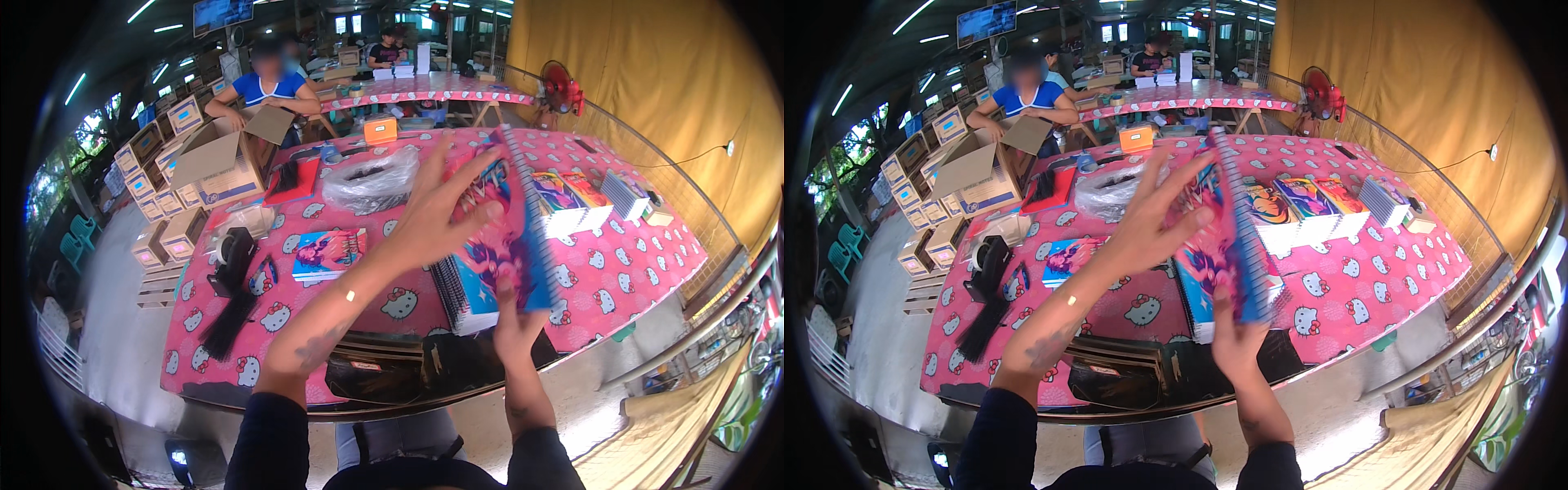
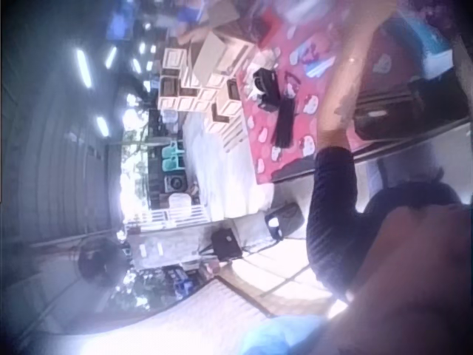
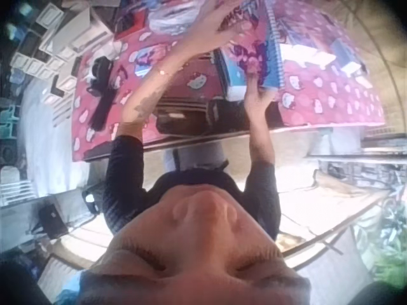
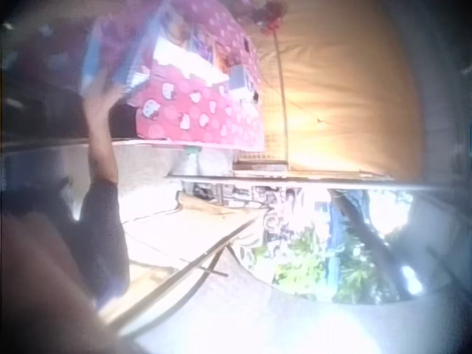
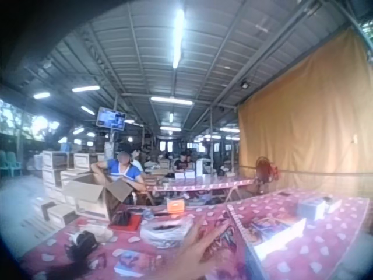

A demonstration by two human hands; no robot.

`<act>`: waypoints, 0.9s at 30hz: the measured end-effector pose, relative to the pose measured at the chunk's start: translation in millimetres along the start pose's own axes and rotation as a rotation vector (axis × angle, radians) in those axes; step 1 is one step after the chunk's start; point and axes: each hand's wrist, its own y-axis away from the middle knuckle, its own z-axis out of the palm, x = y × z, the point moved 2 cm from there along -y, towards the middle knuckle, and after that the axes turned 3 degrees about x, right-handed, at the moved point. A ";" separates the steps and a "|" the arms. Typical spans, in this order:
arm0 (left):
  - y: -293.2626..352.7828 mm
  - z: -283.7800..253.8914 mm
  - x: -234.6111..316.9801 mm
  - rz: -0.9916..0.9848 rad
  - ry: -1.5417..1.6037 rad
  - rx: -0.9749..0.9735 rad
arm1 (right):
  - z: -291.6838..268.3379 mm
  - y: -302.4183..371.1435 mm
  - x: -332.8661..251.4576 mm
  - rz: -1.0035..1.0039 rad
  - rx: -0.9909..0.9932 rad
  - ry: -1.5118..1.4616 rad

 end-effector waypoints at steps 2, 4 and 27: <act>-14.6 31.7 -32.7 -0.102 0.216 -0.198 | -14.1 -3.5 23.5 0.136 0.101 -0.250; -20.6 53.8 -46.3 -0.125 0.030 -0.319 | -22.3 -4.7 44.5 0.174 0.228 -0.515; 294.6 -95.2 -243.5 -0.328 -0.606 -0.468 | 73.9 68.2 78.2 0.480 -0.773 -0.240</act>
